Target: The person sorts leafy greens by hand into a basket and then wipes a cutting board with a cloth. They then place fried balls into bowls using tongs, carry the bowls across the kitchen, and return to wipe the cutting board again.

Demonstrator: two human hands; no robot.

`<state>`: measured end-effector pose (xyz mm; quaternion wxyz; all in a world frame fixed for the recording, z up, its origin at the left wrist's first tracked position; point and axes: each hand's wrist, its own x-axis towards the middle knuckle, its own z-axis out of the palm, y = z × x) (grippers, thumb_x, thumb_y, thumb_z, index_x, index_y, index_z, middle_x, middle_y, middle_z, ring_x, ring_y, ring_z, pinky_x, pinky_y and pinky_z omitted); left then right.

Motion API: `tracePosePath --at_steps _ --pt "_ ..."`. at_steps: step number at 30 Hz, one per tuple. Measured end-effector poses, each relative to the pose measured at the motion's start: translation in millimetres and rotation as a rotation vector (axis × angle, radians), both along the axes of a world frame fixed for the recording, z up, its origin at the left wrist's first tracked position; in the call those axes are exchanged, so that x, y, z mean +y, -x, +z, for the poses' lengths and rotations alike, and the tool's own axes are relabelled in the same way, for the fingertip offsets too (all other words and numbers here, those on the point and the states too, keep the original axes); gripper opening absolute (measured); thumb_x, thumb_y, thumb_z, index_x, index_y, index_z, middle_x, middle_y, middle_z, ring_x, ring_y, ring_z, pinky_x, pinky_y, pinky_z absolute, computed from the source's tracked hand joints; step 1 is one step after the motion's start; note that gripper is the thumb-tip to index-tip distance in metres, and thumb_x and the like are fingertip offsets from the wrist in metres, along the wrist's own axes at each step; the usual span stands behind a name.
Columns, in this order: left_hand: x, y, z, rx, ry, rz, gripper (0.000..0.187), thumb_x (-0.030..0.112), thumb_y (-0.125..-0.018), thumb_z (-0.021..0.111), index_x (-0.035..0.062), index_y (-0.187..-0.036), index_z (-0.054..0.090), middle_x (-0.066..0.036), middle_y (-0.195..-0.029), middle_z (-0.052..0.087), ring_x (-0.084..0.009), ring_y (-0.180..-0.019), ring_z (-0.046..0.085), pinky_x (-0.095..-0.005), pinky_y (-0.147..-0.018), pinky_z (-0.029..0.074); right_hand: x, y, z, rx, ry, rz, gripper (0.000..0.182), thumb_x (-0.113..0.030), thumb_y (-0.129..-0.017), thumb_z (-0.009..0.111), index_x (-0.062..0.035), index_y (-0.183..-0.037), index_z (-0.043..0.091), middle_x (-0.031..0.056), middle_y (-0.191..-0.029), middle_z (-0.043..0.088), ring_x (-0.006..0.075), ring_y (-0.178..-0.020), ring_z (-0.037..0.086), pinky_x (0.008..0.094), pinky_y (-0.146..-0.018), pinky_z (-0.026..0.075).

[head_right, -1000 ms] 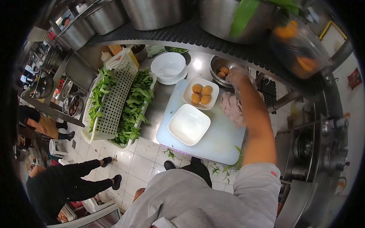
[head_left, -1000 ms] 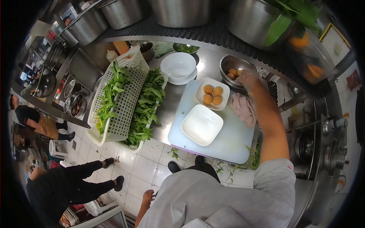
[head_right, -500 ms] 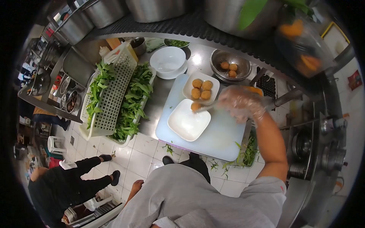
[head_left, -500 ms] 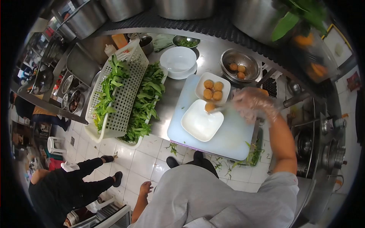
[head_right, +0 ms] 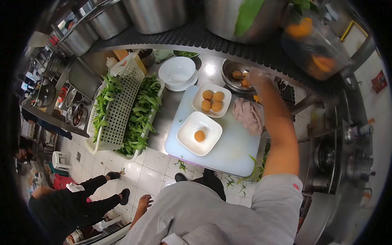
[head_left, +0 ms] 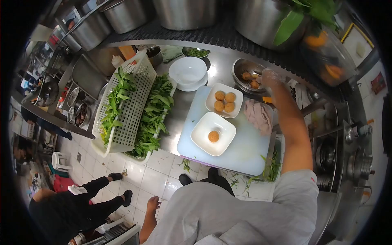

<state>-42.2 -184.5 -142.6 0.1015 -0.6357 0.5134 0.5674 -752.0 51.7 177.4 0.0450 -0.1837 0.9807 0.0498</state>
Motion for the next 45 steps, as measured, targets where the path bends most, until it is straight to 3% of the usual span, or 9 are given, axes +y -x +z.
tracePosePath --at_steps 10,18,20,24,26,28,31,37,45 --pt "47.5 -22.4 8.9 -0.017 -0.013 -0.080 0.027 0.019 -0.084 0.052 0.0073 -0.108 0.058 -0.004 -0.088 0.061 -0.0164 -0.079 0.064 -0.0281 -0.055 0.045 3.2 -19.6 2.4 0.064 0.143 0.030 0.041 -0.033 -0.079 0.063 -0.0004 -0.103 0.064 0.0172 -0.107 0.063 0.0281 -0.102 0.060 0.0366 -0.086 0.048" --pt "34.7 -46.3 -20.5 0.010 -0.021 -0.307 0.028 0.019 -0.083 0.052 0.0077 -0.107 0.058 -0.004 -0.089 0.060 -0.0169 -0.074 0.063 -0.0307 -0.053 0.046 18.2 -119.6 43.7 -0.727 0.685 0.744 0.042 -0.046 -0.080 0.059 -0.0076 -0.096 0.066 0.0158 -0.093 0.064 0.0306 -0.083 0.060 0.0376 -0.080 0.047" --pt "22.8 -46.0 -28.1 0.059 0.026 -0.295 0.028 0.019 -0.083 0.052 0.0079 -0.108 0.058 -0.004 -0.090 0.060 -0.0171 -0.075 0.063 -0.0312 -0.054 0.046 4.0 -117.1 -6.5 -0.356 0.183 0.794 0.038 -0.044 -0.082 0.058 -0.0074 -0.091 0.065 0.0150 -0.083 0.062 0.0302 -0.080 0.060 0.0392 -0.077 0.047" --pt "0.7 8.2 -14.0 0.050 -0.010 -0.012 0.027 0.021 -0.085 0.052 0.0090 -0.109 0.058 -0.003 -0.093 0.061 -0.0176 -0.081 0.064 -0.0316 -0.058 0.047 14.1 -99.3 36.4 -0.611 0.277 0.654 0.043 -0.042 -0.083 0.059 -0.0053 -0.106 0.062 0.0132 -0.101 0.062 0.0210 -0.087 0.060 0.0309 -0.076 0.047" --pt "-2.9 13.8 -6.5 0.111 0.033 -0.001 0.028 0.024 -0.086 0.054 0.0088 -0.109 0.057 -0.003 -0.094 0.061 -0.0176 -0.081 0.064 -0.0308 -0.061 0.048 46.0 -40.6 -2.7 0.140 0.369 0.990 0.044 -0.040 -0.084 0.058 -0.0036 -0.109 0.061 0.0142 -0.104 0.062 0.0233 -0.091 0.060 0.0327 -0.081 0.046" --pt "1.5 14.0 -5.7 0.099 0.028 -0.004 0.028 0.025 -0.086 0.054 0.0086 -0.109 0.057 -0.003 -0.094 0.061 -0.0178 -0.081 0.064 -0.0309 -0.061 0.048 28.8 -70.3 47.4 -0.339 0.877 0.021 0.044 -0.037 -0.085 0.059 -0.0032 -0.112 0.060 0.0148 -0.111 0.061 0.0265 -0.099 0.060 0.0354 -0.087 0.046" --pt "11.6 6.8 -10.4 0.044 -0.002 -0.018 0.027 0.025 -0.086 0.051 0.0094 -0.108 0.057 -0.004 -0.092 0.061 -0.0190 -0.083 0.063 -0.0336 -0.059 0.048 26.1 15.9 -9.2 -0.090 0.371 -0.188 0.044 -0.032 -0.082 0.062 -0.0041 -0.116 0.059 0.0140 -0.118 0.059 0.0286 -0.108 0.057 0.0372 -0.092 0.044" --pt "43.7 -52.1 -13.9 0.072 0.048 -0.344 0.026 0.020 -0.082 0.049 0.0073 -0.103 0.058 -0.006 -0.092 0.060 -0.0213 -0.080 0.064 -0.0346 -0.056 0.048 2.8 -2.6 -17.5 0.074 -0.055 -0.071 0.041 -0.033 -0.081 0.062 -0.0048 -0.111 0.062 0.0162 -0.113 0.061 0.0306 -0.108 0.058 0.0405 -0.093 0.045" --pt "51.1 -83.0 -45.5 0.090 0.133 -0.392 0.024 0.019 -0.082 0.049 0.0075 -0.101 0.057 -0.007 -0.090 0.060 -0.0211 -0.080 0.066 -0.0346 -0.054 0.049 14.0 -11.9 -4.8 0.086 0.191 0.020 0.035 -0.032 -0.082 0.061 -0.0036 -0.101 0.065 0.0172 -0.102 0.064 0.0304 -0.097 0.061 0.0389 -0.084 0.048"
